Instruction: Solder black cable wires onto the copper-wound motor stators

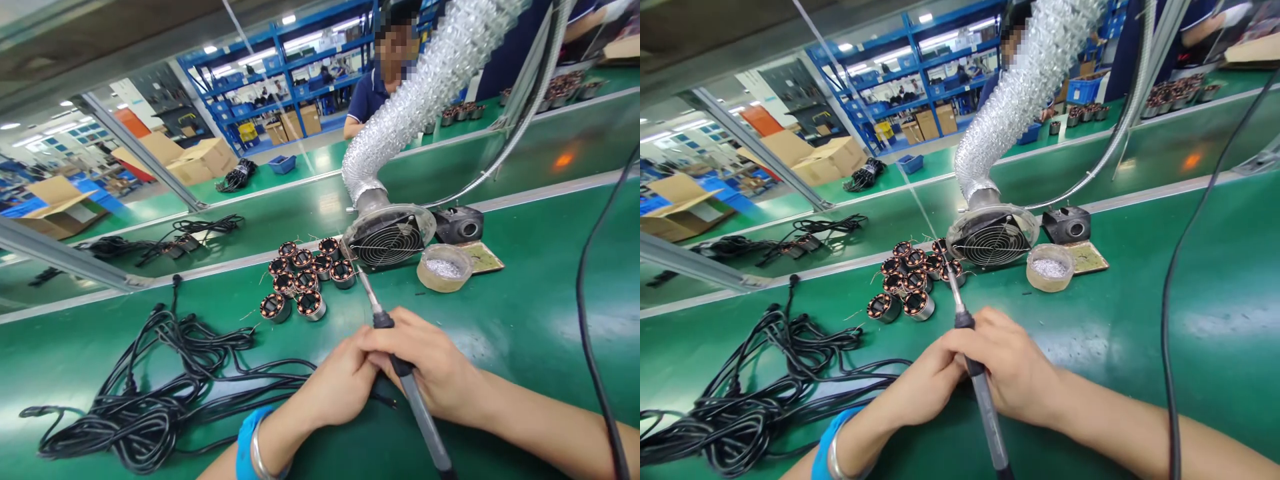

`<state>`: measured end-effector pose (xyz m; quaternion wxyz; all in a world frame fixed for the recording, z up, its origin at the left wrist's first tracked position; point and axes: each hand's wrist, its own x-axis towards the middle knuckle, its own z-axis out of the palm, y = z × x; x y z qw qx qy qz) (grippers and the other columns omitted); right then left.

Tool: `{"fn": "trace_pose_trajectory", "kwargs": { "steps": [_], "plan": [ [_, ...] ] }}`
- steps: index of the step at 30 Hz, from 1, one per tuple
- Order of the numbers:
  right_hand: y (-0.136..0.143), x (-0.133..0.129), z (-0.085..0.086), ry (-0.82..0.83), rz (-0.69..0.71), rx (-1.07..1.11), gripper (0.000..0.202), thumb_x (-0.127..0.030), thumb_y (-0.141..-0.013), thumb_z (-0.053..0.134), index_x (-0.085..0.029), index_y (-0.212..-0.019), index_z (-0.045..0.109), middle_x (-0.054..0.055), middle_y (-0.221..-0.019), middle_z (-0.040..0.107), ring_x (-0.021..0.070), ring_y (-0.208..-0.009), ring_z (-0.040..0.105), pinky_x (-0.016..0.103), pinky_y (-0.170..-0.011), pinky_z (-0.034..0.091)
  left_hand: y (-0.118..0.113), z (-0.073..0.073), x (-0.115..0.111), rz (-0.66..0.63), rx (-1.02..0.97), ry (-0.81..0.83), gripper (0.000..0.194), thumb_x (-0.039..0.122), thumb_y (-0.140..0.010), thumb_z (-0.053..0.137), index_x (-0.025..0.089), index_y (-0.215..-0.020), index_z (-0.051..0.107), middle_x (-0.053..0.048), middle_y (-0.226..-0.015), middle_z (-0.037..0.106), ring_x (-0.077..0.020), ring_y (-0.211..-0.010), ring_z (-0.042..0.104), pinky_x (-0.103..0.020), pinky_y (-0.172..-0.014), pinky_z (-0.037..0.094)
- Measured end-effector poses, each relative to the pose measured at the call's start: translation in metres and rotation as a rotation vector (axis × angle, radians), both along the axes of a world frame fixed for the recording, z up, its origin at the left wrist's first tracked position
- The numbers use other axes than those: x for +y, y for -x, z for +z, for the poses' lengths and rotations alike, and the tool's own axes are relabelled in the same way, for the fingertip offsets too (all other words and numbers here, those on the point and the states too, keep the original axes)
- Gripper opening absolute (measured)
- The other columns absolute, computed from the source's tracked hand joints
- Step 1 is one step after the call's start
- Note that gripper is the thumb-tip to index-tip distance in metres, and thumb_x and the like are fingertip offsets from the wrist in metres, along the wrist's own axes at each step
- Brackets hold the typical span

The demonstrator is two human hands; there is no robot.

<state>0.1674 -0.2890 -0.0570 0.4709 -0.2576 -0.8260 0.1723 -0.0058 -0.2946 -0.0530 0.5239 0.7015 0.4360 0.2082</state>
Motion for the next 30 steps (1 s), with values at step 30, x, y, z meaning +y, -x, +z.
{"fn": "trace_pose_trajectory", "kwargs": {
  "steps": [30],
  "plan": [
    [-0.057, -0.016, 0.015, 0.162, -0.269, -0.023, 0.045, -0.017, -0.094, 0.054, -0.028, -0.137, 0.052, 0.002, -0.087, 0.069, 0.0161, -0.072, 0.065, 0.029, -0.064, 0.054, -0.019, -0.011, 0.010, 0.400, -0.326, 0.454, 0.032, 0.045, -0.077, 0.064, 0.019, -0.069, 0.048, 0.011, -0.049, 0.028, -0.0052, -0.044, 0.017, -0.019, -0.043, 0.015]
  ]
}}
